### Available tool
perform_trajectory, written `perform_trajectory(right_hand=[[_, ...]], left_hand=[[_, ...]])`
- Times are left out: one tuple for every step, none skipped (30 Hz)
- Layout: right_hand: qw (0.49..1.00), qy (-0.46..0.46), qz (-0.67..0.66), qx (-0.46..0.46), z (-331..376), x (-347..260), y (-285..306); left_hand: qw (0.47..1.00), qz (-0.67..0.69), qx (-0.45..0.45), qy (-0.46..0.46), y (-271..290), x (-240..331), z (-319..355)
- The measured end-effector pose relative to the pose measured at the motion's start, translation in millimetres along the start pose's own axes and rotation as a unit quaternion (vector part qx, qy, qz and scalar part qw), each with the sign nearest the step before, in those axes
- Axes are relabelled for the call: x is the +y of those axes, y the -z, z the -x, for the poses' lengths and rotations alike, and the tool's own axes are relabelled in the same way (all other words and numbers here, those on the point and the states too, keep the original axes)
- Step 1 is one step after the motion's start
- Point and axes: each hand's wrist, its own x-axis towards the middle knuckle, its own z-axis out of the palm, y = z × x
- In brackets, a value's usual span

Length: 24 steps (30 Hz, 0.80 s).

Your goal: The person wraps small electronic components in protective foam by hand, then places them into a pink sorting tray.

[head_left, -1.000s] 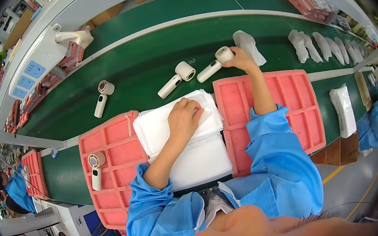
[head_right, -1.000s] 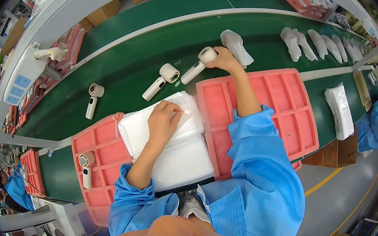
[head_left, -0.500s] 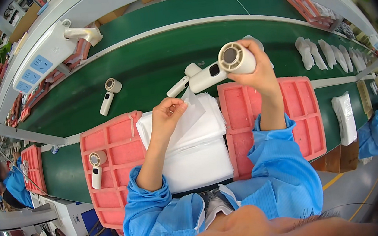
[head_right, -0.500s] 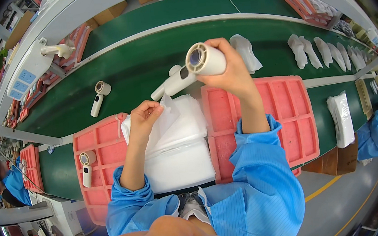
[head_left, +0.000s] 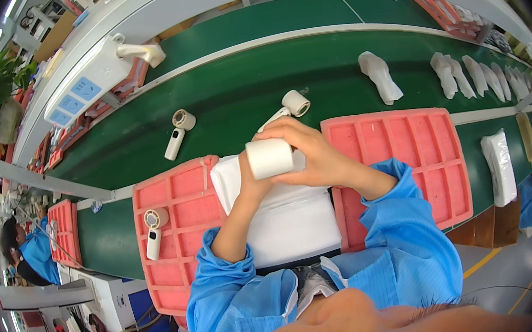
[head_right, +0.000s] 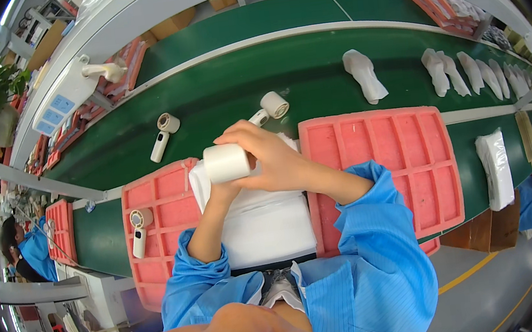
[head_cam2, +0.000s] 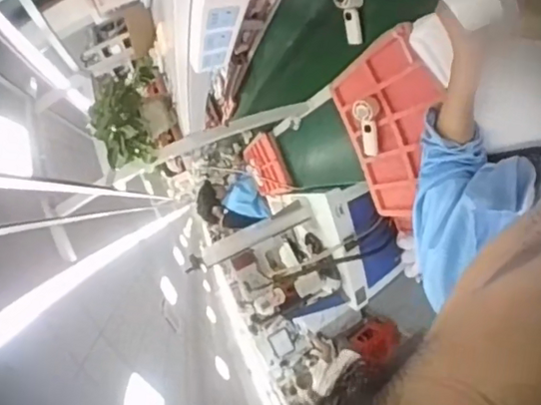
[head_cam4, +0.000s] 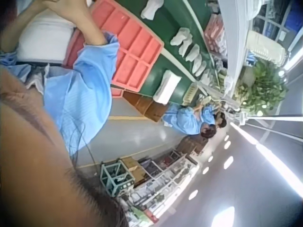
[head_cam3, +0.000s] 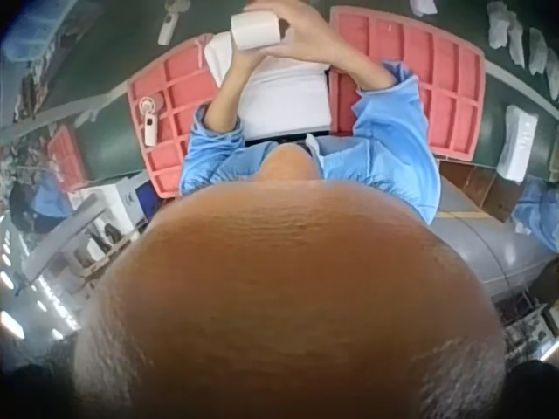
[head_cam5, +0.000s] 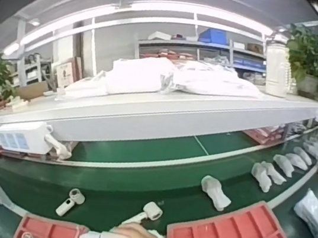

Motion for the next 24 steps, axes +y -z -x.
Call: perform_trajectory(right_hand=[[0.995,-0.036,-0.087,-0.009,0.0,-4.1,-1.9],[0.982,-0.073,-0.173,-0.02,-0.1,-8.1,-3.4],[0.961,-0.111,-0.253,-0.029,0.7,-9.4,-2.4],[0.961,-0.109,-0.254,-0.03,1.9,-8.6,-3.2],[0.959,-0.107,-0.262,-0.026,3.6,-6.4,-4.8],[0.957,-0.105,-0.27,-0.022,5.5,-3.7,-7.0],[0.955,-0.104,-0.278,-0.018,7.0,-1.3,-9.1],[0.955,-0.103,-0.278,-0.018,7.6,-0.8,-12.1],[0.957,-0.096,-0.273,-0.001,7.7,-0.1,-16.4],[0.959,-0.089,-0.268,0.017,7.8,0.8,-20.5],[0.961,-0.083,-0.262,0.035,8.3,2.0,-23.0],[0.961,-0.083,-0.26,0.037,9.0,3.5,-24.2],[0.961,-0.096,-0.256,0.04,8.5,4.9,-25.1],[0.961,-0.109,-0.252,0.043,8.1,6.3,-25.4],[0.96,-0.122,-0.248,0.047,8.0,7.7,-25.0],[0.96,-0.121,-0.247,0.048,8.0,9.3,-23.7],[0.955,-0.142,-0.256,0.045,7.7,11.1,-21.7],[0.95,-0.163,-0.265,0.041,7.4,12.1,-19.0],[0.943,-0.184,-0.273,0.038,6.9,12.7,-17.2],[0.944,-0.184,-0.273,0.04,6.5,13.1,-16.0],[0.93,-0.19,-0.31,0.042,6.2,13.4,-14.9],[0.916,-0.196,-0.348,0.043,5.8,13.4,-14.0],[0.9,-0.2,-0.385,0.043,4.2,12.9,-13.8],[0.9,-0.198,-0.385,0.044,4.1,11.5,-15.4]], left_hand=[[0.998,0.054,-0.016,0.018,0.8,-7.8,2.0],[0.993,0.108,-0.031,0.036,2.7,-14.4,6.5],[0.993,0.106,-0.029,0.036,2.0,-10.8,4.8],[0.995,0.09,-0.015,0.034,1.6,-4.7,2.6],[0.997,0.075,-0.001,0.033,1.8,2.0,0.1],[0.998,0.06,0.013,0.031,2.4,5.1,-1.0],[0.998,0.059,0.014,0.03,3.1,5.1,-0.4],[0.997,0.067,0.017,0.045,3.7,5.5,1.6],[0.995,0.075,0.019,0.06,3.9,5.6,3.5],[0.993,0.084,0.021,0.075,3.6,5.5,4.5],[0.993,0.085,0.02,0.074,3.1,5.2,4.6],[0.993,0.082,0.019,0.08,2.5,4.8,4.4],[0.993,0.077,0.02,0.086,2.5,4.1,4.2],[0.993,0.073,0.019,0.092,2.4,3.1,4.1],[0.993,0.074,0.018,0.09,2.5,1.3,4.4],[0.993,0.061,0.01,0.102,2.9,-1.3,5.0],[0.992,0.048,0.001,0.114,3.4,-3.5,5.6],[0.991,0.036,-0.008,0.125,3.4,-1.2,4.2],[0.992,0.036,-0.01,0.124,3.1,1.5,3.1],[0.992,0.036,-0.007,0.122,2.8,4.4,2.3],[0.992,0.035,-0.005,0.12,2.6,8.2,1.2],[0.992,0.034,-0.002,0.118,2.1,10.7,0.4],[0.993,0.033,-0.002,0.116,2.3,10.5,0.2],[0.992,0.041,0.008,0.118,2.1,9.1,0.5]])
